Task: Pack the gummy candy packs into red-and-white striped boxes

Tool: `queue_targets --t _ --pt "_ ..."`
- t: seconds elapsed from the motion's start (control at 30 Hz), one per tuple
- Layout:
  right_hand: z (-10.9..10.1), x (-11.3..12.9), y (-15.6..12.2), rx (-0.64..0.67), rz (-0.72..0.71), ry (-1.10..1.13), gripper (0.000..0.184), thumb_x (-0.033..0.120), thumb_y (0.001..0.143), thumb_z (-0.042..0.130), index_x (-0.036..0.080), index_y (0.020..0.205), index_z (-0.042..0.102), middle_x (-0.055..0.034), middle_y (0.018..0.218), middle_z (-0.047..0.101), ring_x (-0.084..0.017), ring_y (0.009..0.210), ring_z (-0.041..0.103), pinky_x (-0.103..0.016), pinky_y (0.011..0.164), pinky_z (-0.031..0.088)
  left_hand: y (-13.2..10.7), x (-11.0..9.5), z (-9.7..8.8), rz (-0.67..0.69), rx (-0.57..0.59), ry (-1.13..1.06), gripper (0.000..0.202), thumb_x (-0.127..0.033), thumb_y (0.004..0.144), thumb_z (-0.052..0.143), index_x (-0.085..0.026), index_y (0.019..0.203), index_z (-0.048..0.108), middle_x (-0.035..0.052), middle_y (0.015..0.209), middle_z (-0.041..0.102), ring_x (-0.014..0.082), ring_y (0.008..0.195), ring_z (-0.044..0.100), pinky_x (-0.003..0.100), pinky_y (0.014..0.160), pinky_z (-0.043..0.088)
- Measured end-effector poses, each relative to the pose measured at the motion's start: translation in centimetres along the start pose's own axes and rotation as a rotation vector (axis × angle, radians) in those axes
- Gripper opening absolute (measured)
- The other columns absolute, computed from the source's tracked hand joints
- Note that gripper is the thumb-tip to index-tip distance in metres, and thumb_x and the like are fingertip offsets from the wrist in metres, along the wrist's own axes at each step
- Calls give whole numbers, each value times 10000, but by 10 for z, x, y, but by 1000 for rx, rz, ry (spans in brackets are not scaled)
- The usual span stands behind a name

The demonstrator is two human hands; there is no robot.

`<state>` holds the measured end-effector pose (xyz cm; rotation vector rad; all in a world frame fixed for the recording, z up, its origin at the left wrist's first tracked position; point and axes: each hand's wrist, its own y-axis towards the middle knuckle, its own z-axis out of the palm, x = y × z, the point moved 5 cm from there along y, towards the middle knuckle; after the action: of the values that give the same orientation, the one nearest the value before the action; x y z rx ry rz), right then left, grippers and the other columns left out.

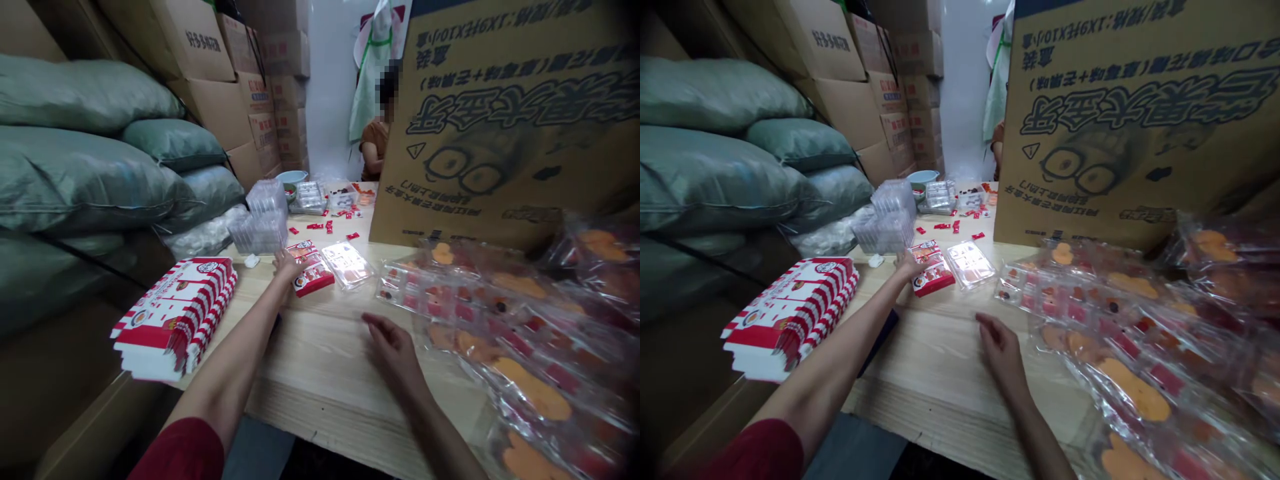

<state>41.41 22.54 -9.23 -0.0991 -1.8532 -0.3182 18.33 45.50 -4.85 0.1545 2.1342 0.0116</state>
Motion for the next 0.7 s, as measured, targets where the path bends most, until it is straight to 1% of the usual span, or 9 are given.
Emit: queue_targets --t 0.07,0.1,0.17,0.2,0.27,0.37,0.5,0.63,0.7 --pt "8 1 40 -4 -70 -158 409 451 991 510 234 1260 728 -124 1327 715 -320 1300 607 -526 1140 420 -2 -1 12 -48 38 190 1065 -509 760 843 -94 1575 297 257 1718 -59 541 1536 -104 658 1190 237" --pt "13 1 61 8 -100 -245 402 405 980 531 237 1299 708 -122 1425 652 -327 1391 520 -536 1198 333 -5 -2 19 -57 87 290 1108 -500 712 878 -156 1592 298 220 1731 -45 537 1534 -151 714 1182 194" --pt "26 -2 98 50 -131 -421 468 354 917 646 235 1370 662 -124 1581 501 -378 1523 315 -600 1250 128 -11 -3 36 -31 221 448 1137 -466 638 925 -264 1593 342 162 1742 69 542 1539 -141 813 1141 119" --pt "33 -5 113 73 -129 -506 530 351 872 712 215 1381 652 -146 1605 464 -420 1537 258 -647 1236 62 -15 -2 43 -6 288 517 1134 -437 623 934 -305 1590 355 143 1740 116 549 1542 -113 846 1117 102" --pt "44 -14 129 115 -119 -660 639 358 803 799 186 1397 635 -191 1613 437 -478 1528 234 -711 1196 -2 -18 -1 49 63 389 631 1115 -356 654 915 -359 1602 328 117 1739 141 549 1547 -67 873 1092 110" --pt "51 -25 128 140 -131 -845 644 395 854 762 195 1443 593 -214 1609 433 -463 1508 288 -710 1185 -47 -13 1 47 206 501 739 1082 -243 727 847 -415 1618 257 68 1746 128 495 1569 -12 836 1123 159" --pt "51 -29 107 122 -156 -1019 603 446 932 667 201 1474 570 -243 1583 451 -473 1463 358 -712 1173 -99 7 4 30 347 596 807 1037 -239 773 795 -433 1620 229 25 1744 149 445 1582 44 792 1158 169" --pt "70 -13 81 144 -217 -1193 650 500 948 637 158 1493 549 -296 1521 501 -468 1408 448 -725 1178 -44 26 4 14 382 572 864 988 -167 783 734 -373 1623 258 44 1741 157 414 1594 -15 756 1195 29" --pt "86 -3 67 170 -256 -1212 658 494 949 640 137 1493 545 -291 1479 546 -440 1392 478 -698 1198 -10 23 0 9 372 536 888 1053 -123 734 742 -332 1633 234 66 1748 101 407 1592 -66 721 1211 -13"
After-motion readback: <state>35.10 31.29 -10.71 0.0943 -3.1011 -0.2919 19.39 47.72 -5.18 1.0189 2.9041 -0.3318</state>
